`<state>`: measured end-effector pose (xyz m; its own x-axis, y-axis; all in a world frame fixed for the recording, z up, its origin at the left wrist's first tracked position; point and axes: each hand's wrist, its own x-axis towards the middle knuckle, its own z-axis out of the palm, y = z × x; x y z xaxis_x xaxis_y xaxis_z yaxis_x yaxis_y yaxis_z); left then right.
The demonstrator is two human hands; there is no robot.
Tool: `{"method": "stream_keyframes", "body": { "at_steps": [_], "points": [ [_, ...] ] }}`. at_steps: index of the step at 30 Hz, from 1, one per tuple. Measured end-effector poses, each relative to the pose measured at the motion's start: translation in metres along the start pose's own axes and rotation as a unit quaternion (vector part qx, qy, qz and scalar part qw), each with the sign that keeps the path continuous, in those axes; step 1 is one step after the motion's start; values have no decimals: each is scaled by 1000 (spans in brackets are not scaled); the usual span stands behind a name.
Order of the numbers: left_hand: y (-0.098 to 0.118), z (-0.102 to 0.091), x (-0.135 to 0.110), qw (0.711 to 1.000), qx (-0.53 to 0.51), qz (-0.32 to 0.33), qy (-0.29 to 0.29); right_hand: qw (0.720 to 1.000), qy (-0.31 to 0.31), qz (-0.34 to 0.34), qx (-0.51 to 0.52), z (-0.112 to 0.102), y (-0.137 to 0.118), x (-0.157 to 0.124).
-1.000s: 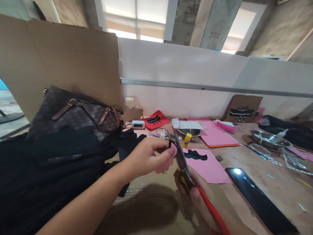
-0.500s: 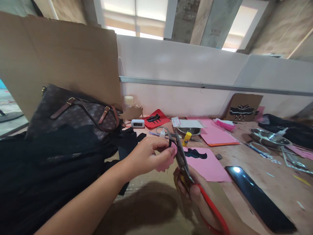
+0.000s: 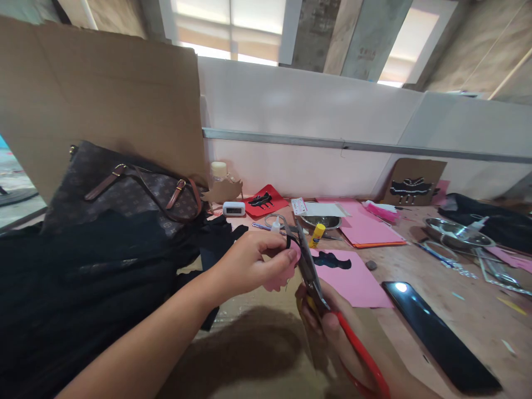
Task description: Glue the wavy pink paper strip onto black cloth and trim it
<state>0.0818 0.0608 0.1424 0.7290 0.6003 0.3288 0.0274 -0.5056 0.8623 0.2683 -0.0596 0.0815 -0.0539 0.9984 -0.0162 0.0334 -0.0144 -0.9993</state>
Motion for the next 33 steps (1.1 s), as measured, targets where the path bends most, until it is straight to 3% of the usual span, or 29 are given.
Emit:
{"method": "stream_keyframes", "body": {
  "at_steps": [15, 24, 33],
  "points": [
    [2, -4, 1, 1000, 19, 20, -6, 998, -11, -44, -34, 5, -2, 2],
    [-1, -8, -3, 1000, 1, -3, -22, 984, -12, -75, -162, -2, 5, -3],
    [2, -9, -4, 999, -23, -31, -35, 981, -18, -68, -182, -4, 1, -4]
  ]
}}
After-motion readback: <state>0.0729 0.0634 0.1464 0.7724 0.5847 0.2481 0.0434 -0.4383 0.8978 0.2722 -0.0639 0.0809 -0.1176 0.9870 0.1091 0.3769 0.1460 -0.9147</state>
